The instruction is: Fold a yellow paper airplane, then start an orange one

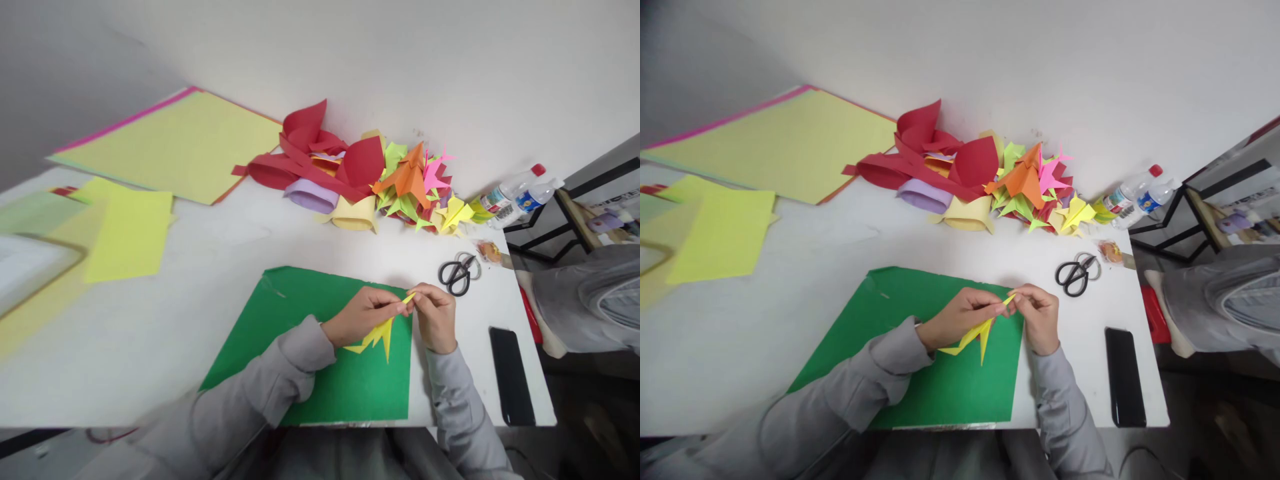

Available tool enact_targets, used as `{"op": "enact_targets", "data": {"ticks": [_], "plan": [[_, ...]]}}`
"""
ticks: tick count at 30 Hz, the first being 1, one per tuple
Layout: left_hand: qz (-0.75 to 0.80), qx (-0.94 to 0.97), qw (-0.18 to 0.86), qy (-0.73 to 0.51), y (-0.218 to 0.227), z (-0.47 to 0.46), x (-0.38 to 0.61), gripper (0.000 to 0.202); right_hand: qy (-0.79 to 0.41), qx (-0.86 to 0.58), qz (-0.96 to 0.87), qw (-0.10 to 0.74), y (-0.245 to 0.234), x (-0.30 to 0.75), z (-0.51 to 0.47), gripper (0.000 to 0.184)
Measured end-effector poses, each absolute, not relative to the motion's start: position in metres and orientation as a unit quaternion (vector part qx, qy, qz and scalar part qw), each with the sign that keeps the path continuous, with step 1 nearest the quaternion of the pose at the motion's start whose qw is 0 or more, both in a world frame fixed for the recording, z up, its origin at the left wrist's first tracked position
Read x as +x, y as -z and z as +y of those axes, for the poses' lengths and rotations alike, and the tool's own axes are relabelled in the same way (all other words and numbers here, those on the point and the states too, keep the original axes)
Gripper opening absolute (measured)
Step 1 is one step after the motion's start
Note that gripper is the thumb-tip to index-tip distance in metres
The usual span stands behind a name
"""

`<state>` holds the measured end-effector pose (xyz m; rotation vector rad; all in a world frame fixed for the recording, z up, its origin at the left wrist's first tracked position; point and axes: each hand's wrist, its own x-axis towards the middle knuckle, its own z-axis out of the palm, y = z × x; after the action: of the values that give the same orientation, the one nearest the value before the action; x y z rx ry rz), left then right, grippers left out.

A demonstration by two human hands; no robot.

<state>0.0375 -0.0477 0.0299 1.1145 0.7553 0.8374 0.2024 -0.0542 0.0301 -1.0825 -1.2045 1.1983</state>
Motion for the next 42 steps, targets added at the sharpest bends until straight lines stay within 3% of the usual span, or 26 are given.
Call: {"op": "enact_targets", "data": {"ticks": [9,20,27,42], "plan": [[0.327,0.472,0.742,-0.346,-0.025,-0.048,0.036,0.053,-0.494,-0.446,-0.533,0.522,-0.032,0.204,-0.055,0.014],[0.298,0.538,0.665,-0.423,-0.03,-0.048,0.038,0.029,-0.454,-0.458,-0.563,0.517,-0.04,0.202,-0.055,0.018],[0.306,0.559,0.642,-0.425,-0.027,-0.047,0.038,0.028,-0.494,-0.45,-0.54,0.512,-0.036,0.203,-0.056,0.018],[0.319,0.633,0.584,-0.397,-0.023,-0.051,0.041,0.031,-0.398,-0.47,-0.62,0.486,-0.039,0.203,-0.059,0.023]]}}
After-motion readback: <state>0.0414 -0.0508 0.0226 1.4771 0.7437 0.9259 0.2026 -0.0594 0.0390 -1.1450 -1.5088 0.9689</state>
